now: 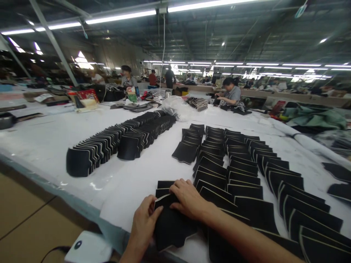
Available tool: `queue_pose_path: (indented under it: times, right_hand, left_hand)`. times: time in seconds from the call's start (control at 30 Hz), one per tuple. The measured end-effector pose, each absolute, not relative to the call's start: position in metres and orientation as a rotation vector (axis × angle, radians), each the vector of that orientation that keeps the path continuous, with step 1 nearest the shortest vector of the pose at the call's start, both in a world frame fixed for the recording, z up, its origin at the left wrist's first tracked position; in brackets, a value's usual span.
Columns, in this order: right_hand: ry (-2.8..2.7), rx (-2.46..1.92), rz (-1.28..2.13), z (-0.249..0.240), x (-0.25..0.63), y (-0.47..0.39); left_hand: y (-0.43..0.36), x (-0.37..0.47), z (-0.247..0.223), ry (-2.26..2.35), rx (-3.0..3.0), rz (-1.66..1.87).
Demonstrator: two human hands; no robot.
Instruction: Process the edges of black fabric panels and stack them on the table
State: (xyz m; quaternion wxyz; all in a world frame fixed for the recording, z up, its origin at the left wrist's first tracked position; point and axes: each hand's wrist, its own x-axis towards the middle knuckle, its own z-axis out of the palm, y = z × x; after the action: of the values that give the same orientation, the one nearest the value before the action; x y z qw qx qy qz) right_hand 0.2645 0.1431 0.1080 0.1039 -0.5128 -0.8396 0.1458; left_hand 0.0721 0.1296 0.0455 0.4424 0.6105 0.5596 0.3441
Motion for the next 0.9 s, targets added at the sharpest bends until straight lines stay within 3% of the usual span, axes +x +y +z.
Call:
queue_pose_path:
  times: [0.2,0.43,0.63,0.9]
  right_hand:
    - [-2.431,-1.385,0.805,0.139,0.266,0.138]
    - [-2.133,-1.402,1.375,0.143,0.266,0.096]
    - [-2.162,-1.417,1.314,0.128,0.265,0.069]
    - [-2.465,-1.336,0.827,0.116,0.26,0.047]
  left_hand:
    - [0.129,0.051,0.071,1.034,1.388,0.667]
    - [0.114,0.047,0.114,0.982,1.489,0.352]
    - [0.11,0.055,0.102,0.92,1.405,0.123]
    - [0.098,0.064,0.078,0.904,1.26,0.222]
